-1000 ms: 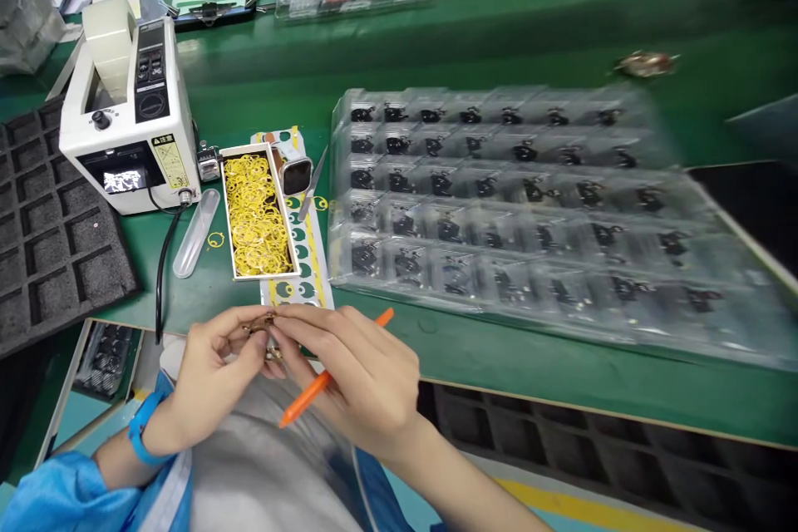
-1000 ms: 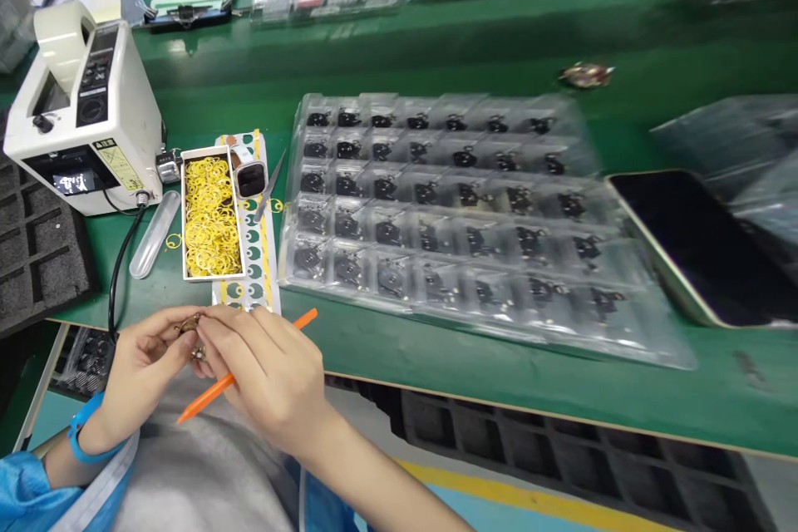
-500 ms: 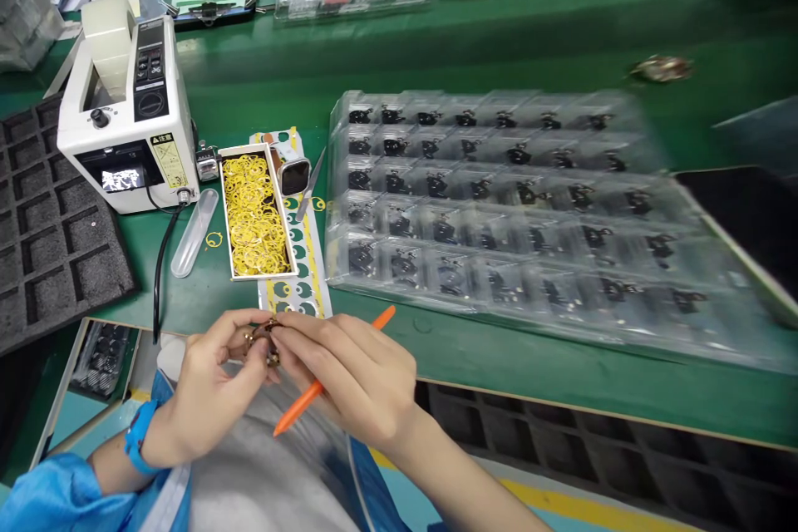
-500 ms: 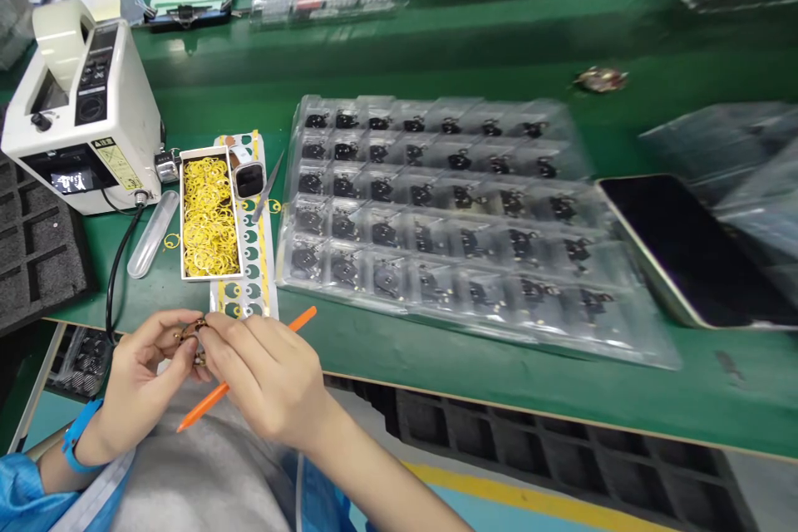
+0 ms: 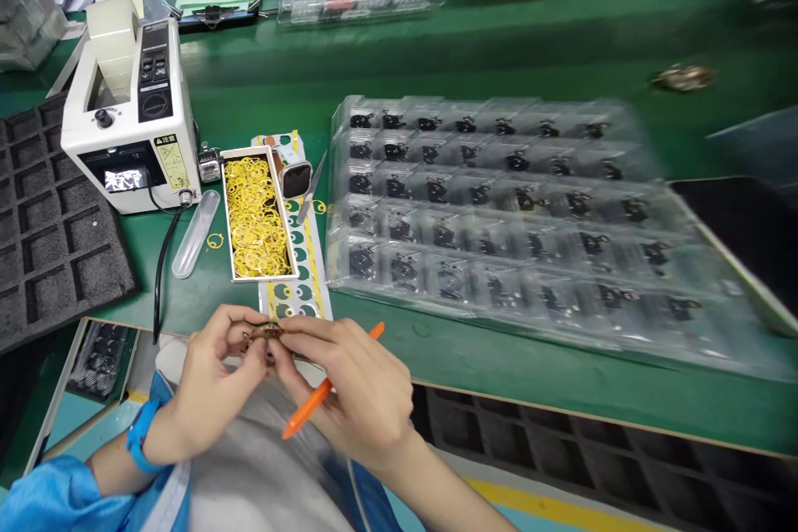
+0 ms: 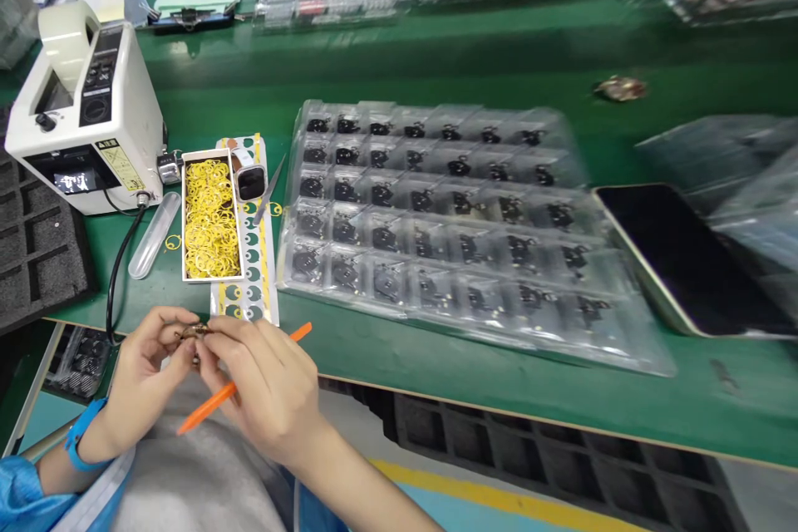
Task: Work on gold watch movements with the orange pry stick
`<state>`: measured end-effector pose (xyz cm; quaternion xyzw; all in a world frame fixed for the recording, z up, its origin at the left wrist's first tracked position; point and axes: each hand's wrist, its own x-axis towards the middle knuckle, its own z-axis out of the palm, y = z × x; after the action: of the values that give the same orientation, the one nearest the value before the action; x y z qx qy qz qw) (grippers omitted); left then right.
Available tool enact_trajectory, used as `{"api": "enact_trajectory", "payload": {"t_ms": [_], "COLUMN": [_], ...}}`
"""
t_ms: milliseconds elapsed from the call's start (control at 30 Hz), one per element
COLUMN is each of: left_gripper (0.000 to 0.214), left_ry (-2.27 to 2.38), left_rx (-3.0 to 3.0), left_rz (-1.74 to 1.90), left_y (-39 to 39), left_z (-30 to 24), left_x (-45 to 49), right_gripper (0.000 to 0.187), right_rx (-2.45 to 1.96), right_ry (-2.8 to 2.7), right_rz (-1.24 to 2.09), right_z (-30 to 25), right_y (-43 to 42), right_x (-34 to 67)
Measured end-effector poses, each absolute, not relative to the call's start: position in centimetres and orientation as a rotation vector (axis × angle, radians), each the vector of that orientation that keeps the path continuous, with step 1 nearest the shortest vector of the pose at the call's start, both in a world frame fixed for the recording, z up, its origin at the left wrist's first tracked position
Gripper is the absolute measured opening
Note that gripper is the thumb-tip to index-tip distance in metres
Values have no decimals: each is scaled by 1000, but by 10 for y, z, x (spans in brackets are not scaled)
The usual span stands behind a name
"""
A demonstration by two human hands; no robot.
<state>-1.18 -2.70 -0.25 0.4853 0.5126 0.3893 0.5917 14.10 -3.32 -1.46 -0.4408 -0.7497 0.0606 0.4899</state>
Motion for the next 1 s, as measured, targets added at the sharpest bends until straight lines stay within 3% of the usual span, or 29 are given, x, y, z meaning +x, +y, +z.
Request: {"api": "enact_trajectory", "payload": {"t_ms": [100, 267, 600, 833, 1000], "left_gripper": [23, 27, 12, 8, 18], "left_ry": [1154, 1036, 1113, 1045, 1117], "left_rx": [960, 850, 982, 1146, 1767], "left_rz": [875, 793, 688, 769, 1096], "left_y": [-18, -13, -12, -12, -14], "left_z": [-2, 0, 7, 1, -18], "left_x": [-15, -16, -13, -15, -21], "right_gripper": [5, 12, 17, 55, 62], "right_rx": [-1123, -1185, -1079, -1296, -1290], "right_ry": [-1724, -1763, -1895, -1399, -1096], "right_rz": [450, 863, 1106, 1574, 1705], "right_z": [-8, -1, 0, -5, -7], "right_y": [-36, -34, -38, -39, -40], "right_x": [148, 158, 159, 148, 143]}}
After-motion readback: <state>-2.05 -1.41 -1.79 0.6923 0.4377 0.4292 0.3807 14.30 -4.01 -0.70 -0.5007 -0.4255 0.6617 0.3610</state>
